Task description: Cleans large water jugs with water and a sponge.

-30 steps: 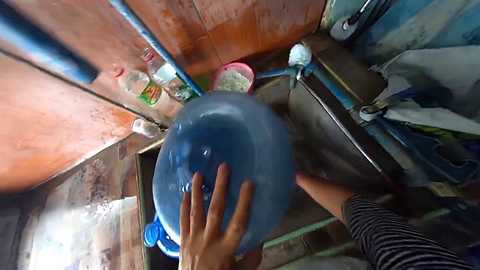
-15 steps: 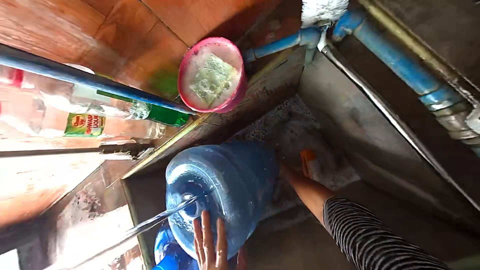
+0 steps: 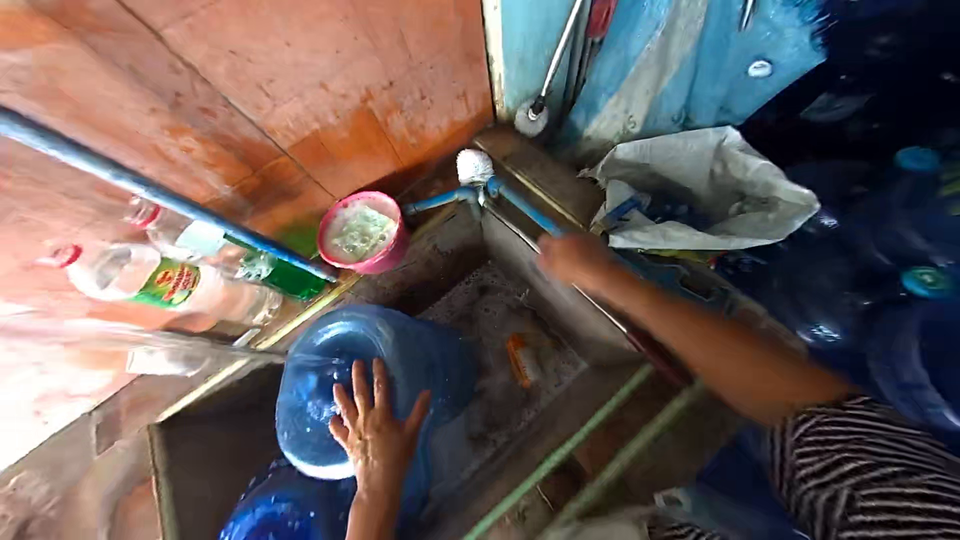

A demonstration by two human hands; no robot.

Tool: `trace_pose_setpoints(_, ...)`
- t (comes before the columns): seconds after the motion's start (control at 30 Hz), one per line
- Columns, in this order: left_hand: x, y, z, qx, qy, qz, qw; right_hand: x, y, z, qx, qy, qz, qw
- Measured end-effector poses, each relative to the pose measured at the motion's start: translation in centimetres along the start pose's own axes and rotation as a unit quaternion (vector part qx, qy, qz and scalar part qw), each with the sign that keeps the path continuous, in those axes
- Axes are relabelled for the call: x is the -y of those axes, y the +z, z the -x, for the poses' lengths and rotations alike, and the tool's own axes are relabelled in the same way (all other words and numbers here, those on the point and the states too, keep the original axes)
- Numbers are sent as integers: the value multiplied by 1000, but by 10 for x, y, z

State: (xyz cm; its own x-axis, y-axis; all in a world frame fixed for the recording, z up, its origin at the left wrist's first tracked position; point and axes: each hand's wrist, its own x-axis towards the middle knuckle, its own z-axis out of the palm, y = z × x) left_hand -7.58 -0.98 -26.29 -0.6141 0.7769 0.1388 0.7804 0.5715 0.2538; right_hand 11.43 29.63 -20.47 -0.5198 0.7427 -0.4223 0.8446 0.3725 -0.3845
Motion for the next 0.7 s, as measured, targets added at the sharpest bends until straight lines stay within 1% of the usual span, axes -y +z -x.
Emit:
trace_pose_setpoints(0.03,-2,-2,1,9,-4,1,1000,-20,-26,3,-65,41,18,997)
trace_pose_setpoints(0.07,-4,-5,3,24,-11,4,1000,-39,-45,2,-103,80,37,991)
trace_pose_setpoints(0.1,-5,-6,7,40,-18,6,999,-54,-56,-2,-119,110,51,985)
trace_pose_setpoints(0.13,-7,-7,9,50,-19,7,999,-67,-58,-6,-111,136,55,983)
trace_pose_setpoints(0.17,-9,-7,10,59,-20,8,998,-75,-56,-11,-100,149,46,983)
trace_pose_setpoints(0.2,-9,-7,11,64,-21,6,998,-80,-53,-18,-107,152,33,982)
trace_pose_setpoints(0.23,-9,-6,14,66,-24,3,998,-80,-47,-24,-123,152,19,981)
trace_pose_setpoints(0.3,-9,-9,20,96,-44,2,994,-68,-35,-35,-154,144,1,978)
trace_pose_setpoints(0.37,-9,-11,21,118,-56,2,991,-45,-32,-45,-147,111,35,982)
trace_pose_setpoints(0.4,-9,-12,20,126,-60,1,990,-30,-30,-45,-146,79,68,984)
trace_pose_setpoints(0.43,-9,-13,20,129,-63,0,990,-12,-26,-43,-152,32,87,984)
trace_pose_setpoints(0.5,-8,-11,20,122,-62,5,991,30,-3,-34,-148,-87,67,983)
trace_pose_setpoints(0.53,-8,-8,21,117,-61,7,991,50,19,-31,-114,-127,49,984)
trace_pose_setpoints(0.57,-8,-6,23,113,-61,8,992,64,52,-33,-49,-145,38,987)
trace_pose_setpoints(0.6,-7,-4,24,105,-59,6,993,69,94,-39,41,-145,23,988)
trace_pose_setpoints(0.63,-6,-2,23,91,-55,4,994,70,140,-46,149,-125,11,981)
trace_pose_setpoints(0.67,-7,-1,24,74,-49,1,996,64,184,-50,254,-89,-8,963)
trace_pose_setpoints(0.7,-7,2,25,58,-41,-1,997,54,223,-49,329,-45,-37,943)
